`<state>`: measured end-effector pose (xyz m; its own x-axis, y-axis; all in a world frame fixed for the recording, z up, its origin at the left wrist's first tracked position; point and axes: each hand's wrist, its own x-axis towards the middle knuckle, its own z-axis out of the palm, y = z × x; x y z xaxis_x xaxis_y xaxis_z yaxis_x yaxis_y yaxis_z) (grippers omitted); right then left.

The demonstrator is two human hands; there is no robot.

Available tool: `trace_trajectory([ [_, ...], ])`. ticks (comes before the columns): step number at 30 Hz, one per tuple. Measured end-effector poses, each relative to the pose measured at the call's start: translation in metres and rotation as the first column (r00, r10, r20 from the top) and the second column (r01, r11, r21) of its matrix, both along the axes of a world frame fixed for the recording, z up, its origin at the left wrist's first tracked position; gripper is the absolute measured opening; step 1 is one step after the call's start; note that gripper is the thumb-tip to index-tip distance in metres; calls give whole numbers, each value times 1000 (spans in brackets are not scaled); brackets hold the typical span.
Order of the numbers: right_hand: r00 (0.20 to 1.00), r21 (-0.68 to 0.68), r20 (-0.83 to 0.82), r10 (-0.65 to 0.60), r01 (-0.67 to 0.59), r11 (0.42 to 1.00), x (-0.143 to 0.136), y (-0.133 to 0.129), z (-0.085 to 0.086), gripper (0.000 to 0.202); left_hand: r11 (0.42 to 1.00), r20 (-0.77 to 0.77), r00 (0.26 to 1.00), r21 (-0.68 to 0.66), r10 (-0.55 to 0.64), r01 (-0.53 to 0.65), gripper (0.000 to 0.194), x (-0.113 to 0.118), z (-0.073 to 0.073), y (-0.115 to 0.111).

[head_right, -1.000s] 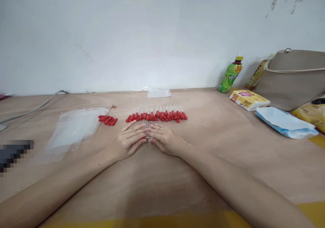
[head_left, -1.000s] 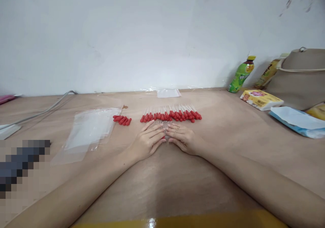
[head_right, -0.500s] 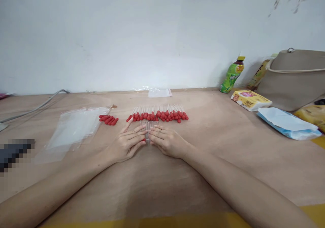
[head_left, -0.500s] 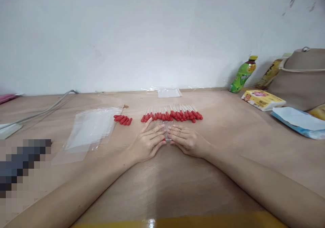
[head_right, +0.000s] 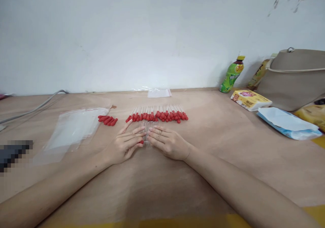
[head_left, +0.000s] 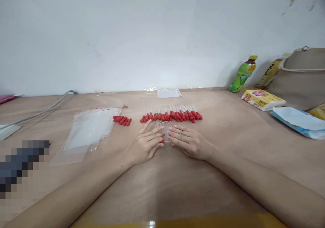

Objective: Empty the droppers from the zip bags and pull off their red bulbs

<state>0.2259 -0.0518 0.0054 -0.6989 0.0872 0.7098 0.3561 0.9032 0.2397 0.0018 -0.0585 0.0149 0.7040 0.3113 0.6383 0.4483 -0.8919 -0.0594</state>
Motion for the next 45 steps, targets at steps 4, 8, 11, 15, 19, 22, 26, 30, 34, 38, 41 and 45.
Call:
trace_trajectory([
  [4, 1000, -5, 23, 20, -20, 1000, 2, 0, 1, 26, 999, -10, 1000, 32, -15, 15, 13, -2, -2, -1],
  [8, 998, -72, -31, 52, -54, 996, 6, 5, -2, 28, 1000, 21, 1000, 12, 13, -13, 14, -9, -4, -1],
  [11, 955, -277, -258, -148, 73, 958, 10, 13, -7, 27, 982, 118, 975, -22, 186, -185, 12, -23, 1, 6],
  [15, 809, -548, -324, -491, 263, 794, 12, 21, -13, 26, 868, 191, 847, -154, 496, -473, 19, -48, 12, 26],
  [19, 803, -599, -224, -552, 333, 728, 11, 22, -12, 28, 743, 125, 743, -268, 658, -613, 21, -72, 25, 46],
  [22, 824, -561, -194, -532, 352, 749, 12, 21, -12, 28, 661, 38, 685, -306, 728, -685, 22, -86, 30, 52],
  [26, 825, -541, -254, -504, 311, 782, 12, 21, -13, 19, 643, -7, 667, -262, 745, -720, 20, -93, 32, 52],
  [30, 818, -565, -277, -505, 286, 774, 12, 23, -13, 9, 680, -118, 686, -88, 718, -728, 14, -88, 29, 53],
  [34, 839, -550, -275, -469, 263, 793, 12, 24, -14, 10, 699, -222, 669, 103, 710, -708, 23, -86, 23, 55],
  [38, 845, -549, -273, -460, 256, 796, 12, 23, -15, 11, 666, -249, 622, 174, 742, -725, 28, -86, 19, 55],
  [41, 843, -553, -266, -467, 263, 790, 11, 23, -15, 12, 664, -187, 638, 171, 747, -728, 29, -83, 20, 52],
  [45, 850, -562, -245, -467, 268, 782, 10, 22, -14, 14, 696, -92, 691, 148, 717, -703, 28, -73, 20, 47],
])
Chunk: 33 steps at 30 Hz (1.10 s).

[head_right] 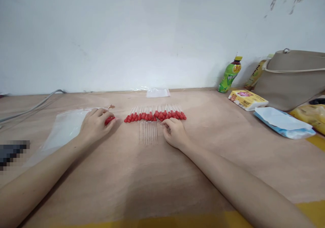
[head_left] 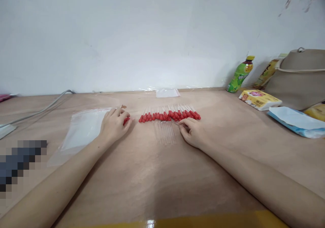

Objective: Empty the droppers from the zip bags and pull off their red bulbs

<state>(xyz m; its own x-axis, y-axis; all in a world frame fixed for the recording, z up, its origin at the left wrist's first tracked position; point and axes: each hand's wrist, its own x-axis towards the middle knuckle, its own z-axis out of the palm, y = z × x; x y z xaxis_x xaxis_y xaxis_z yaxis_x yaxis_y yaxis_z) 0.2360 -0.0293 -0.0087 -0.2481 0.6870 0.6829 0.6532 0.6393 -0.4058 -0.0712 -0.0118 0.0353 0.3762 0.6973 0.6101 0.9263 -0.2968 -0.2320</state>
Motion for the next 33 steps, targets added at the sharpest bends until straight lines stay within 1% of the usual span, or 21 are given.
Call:
trace_trajectory([
  [3, 999, -14, 43, 17, -17, 1000, -1, -2, 2, 15, 1000, 10, 1000, -9, -28, 28, 29, 11, -4, -2],
  [7, 992, -21, 109, 57, -55, 998, -2, -5, 3, 15, 999, -17, 999, -29, -31, 31, 29, 20, -12, 0],
  [13, 976, -24, 176, 124, -122, 992, -2, -7, 3, 19, 997, 9, 1000, -76, -26, 26, 26, 22, -19, 7],
  [17, 972, -32, 198, 126, -122, 992, -2, -7, 5, 23, 998, 49, 998, -47, -25, 27, 24, 23, -19, 6],
  [20, 966, -24, 208, 156, -155, 988, -1, -8, 6, 23, 1000, 88, 996, -9, -29, 30, 22, 23, -19, 4],
  [22, 964, -17, 205, 171, -171, 985, 0, -9, 6, 22, 999, 112, 993, 26, -35, 33, 21, 22, -19, 3],
  [26, 974, 0, 168, 149, -152, 988, 1, -10, 8, 20, 995, 160, 985, 80, -63, 50, 18, 21, -20, 2],
  [30, 991, 69, 83, 109, -115, 991, 0, -10, 8, 21, 983, 232, 966, 169, -110, 71, 14, 21, -18, -2],
  [31, 995, 97, 54, 87, -92, 991, 1, -9, 7, 23, 978, 241, 961, 188, -136, 92, 13, 22, -17, -5],
  [33, 999, 149, 10, 32, -34, 988, 1, -9, 7, 32, 966, 227, 948, 182, -223, 183, 11, 26, -13, -13],
])
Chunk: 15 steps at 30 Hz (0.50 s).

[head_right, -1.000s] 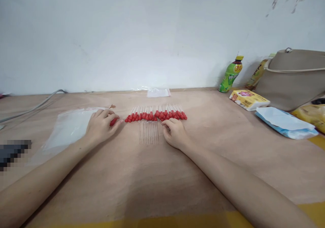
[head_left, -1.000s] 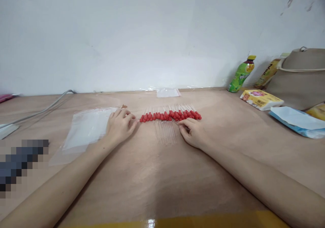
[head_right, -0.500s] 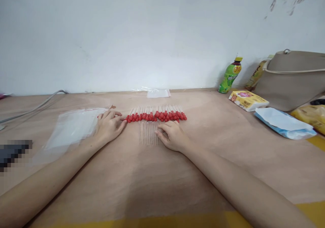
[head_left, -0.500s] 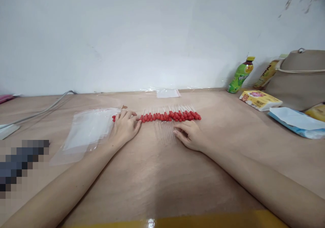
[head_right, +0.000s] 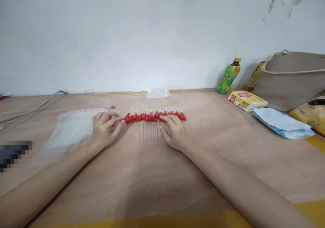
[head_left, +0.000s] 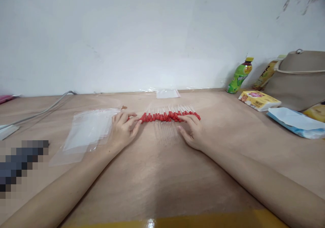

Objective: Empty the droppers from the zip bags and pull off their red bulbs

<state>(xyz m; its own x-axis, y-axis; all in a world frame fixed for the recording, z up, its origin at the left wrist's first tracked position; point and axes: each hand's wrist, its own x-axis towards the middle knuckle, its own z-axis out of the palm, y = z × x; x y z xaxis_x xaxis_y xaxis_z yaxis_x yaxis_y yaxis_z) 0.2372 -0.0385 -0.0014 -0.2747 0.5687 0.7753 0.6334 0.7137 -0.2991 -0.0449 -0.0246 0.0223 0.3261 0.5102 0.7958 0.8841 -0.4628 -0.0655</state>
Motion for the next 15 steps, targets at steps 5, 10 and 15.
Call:
trace_trajectory([
  [5, 993, 50, 103, -53, 48, 998, 3, 0, 2, 56, 935, -60, 935, -75, -350, 346, 8, 17, 3, -22],
  [10, 966, 43, 251, 64, -77, 996, 4, 0, 3, 45, 876, -62, 875, -93, -480, 474, 11, 26, -7, -26],
  [15, 940, 62, 311, 142, -169, 984, 3, 0, 2, 21, 861, -64, 860, -98, -506, 499, 15, 23, -10, -25],
])
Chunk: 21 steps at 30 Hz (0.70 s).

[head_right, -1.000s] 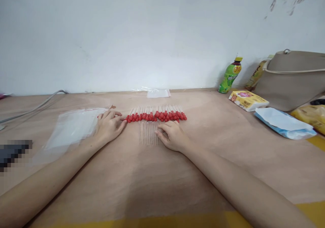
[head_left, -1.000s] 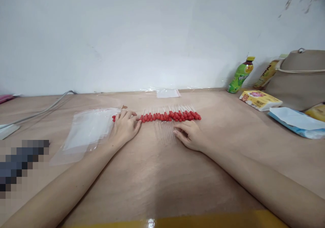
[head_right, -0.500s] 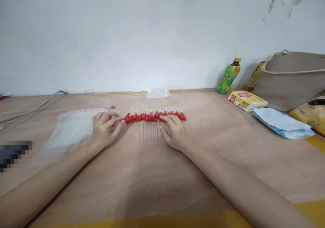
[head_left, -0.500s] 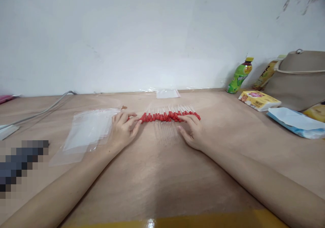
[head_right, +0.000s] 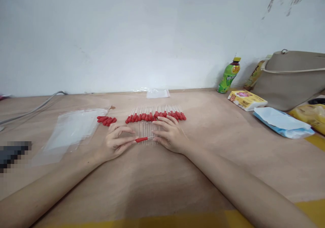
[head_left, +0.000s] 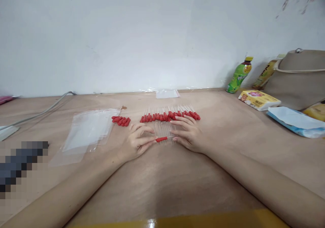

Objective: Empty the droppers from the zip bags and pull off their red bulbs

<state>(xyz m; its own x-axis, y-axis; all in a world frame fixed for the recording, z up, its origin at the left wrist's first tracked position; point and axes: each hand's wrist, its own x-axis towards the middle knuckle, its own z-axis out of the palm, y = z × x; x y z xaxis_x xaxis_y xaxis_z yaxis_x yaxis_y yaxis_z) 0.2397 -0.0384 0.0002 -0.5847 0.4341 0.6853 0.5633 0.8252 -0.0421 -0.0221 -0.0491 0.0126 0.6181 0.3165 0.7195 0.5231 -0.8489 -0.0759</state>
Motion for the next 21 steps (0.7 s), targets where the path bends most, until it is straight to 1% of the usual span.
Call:
trace_trajectory([
  [2, 1000, 10, -7, 18, -18, 1000, -1, 0, -1, 17, 1000, 3, 1000, -20, -17, 17, 17, -1, 2, 0],
  [4, 999, 13, -17, 30, -29, 999, -2, -1, -2, 15, 997, 0, 1000, -73, -22, 22, 20, 2, 5, -1],
  [7, 999, 14, -35, 39, -38, 999, -6, -3, -3, 14, 988, -27, 999, -152, -25, 20, 36, 10, 8, -2],
  [9, 998, 18, -46, 43, -43, 999, -10, -4, -4, 14, 988, -54, 998, -150, -44, 36, 40, 17, 7, -3],
  [14, 995, 33, -55, 80, -78, 996, -15, -8, -3, 17, 997, -47, 998, -61, -46, 43, 22, 27, -4, -2],
  [17, 995, 15, -56, 79, -79, 997, -16, -10, -1, 19, 997, -41, 998, -61, -43, 40, 21, 27, -7, -2],
  [21, 995, 7, -47, 84, -84, 996, -17, -9, -4, 29, 998, -3, 999, -28, -50, 50, 23, 27, -7, -2],
])
